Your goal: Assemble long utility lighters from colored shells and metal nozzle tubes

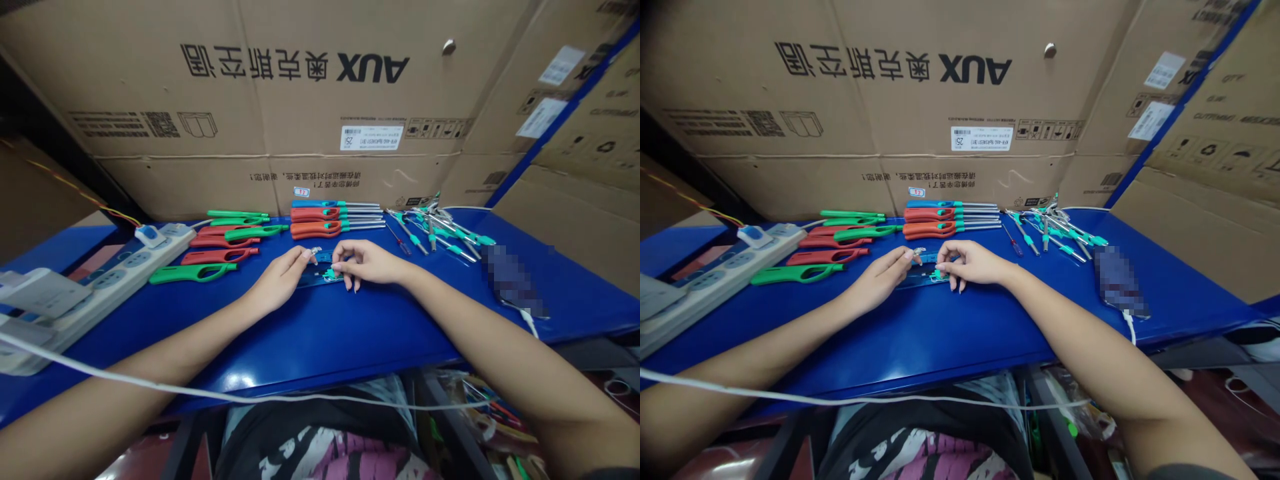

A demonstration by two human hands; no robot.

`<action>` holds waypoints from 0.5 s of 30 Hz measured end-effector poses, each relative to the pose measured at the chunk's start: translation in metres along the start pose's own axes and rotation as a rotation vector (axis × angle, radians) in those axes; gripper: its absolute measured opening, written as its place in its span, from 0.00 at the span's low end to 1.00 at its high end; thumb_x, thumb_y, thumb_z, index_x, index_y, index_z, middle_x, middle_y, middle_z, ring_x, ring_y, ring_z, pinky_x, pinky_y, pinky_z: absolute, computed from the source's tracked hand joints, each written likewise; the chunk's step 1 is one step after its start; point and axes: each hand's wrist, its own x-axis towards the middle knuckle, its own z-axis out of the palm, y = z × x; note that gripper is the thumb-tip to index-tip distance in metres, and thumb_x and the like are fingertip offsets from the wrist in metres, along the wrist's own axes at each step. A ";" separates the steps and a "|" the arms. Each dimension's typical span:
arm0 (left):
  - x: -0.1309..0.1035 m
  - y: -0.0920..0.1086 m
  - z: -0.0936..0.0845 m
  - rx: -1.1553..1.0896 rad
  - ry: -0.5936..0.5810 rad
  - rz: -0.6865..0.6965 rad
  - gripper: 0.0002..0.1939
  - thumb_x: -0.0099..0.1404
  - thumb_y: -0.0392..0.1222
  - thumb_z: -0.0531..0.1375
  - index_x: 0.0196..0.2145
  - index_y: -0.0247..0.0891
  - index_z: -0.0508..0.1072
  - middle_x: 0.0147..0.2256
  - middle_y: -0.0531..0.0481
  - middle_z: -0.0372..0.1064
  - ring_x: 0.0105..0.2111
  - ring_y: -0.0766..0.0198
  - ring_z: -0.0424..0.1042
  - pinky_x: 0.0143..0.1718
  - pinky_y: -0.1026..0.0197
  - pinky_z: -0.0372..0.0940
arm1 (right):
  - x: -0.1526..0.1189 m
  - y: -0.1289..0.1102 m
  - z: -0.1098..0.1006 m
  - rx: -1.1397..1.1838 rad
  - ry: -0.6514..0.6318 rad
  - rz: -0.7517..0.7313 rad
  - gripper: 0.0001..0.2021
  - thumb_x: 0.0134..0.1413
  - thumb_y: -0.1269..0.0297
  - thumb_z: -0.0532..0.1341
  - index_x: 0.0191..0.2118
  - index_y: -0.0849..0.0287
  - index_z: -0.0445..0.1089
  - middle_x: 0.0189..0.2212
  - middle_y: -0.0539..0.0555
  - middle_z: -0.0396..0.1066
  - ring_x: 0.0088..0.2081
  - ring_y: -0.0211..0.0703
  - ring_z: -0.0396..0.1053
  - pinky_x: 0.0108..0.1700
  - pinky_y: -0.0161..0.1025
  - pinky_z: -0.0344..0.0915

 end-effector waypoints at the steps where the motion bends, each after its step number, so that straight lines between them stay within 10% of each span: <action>1: 0.000 0.001 0.000 0.029 -0.018 0.009 0.22 0.70 0.59 0.52 0.38 0.38 0.74 0.23 0.56 0.60 0.23 0.66 0.58 0.25 0.64 0.55 | 0.001 0.001 0.000 0.016 0.005 -0.004 0.16 0.55 0.54 0.66 0.38 0.60 0.64 0.27 0.47 0.68 0.24 0.35 0.73 0.21 0.32 0.73; 15: 0.000 0.006 0.005 -0.113 -0.037 0.034 0.21 0.63 0.55 0.62 0.43 0.34 0.75 0.33 0.47 0.75 0.34 0.60 0.74 0.40 0.59 0.68 | 0.004 0.007 0.000 0.013 0.014 -0.040 0.20 0.53 0.49 0.67 0.39 0.64 0.72 0.24 0.48 0.72 0.18 0.31 0.67 0.18 0.29 0.68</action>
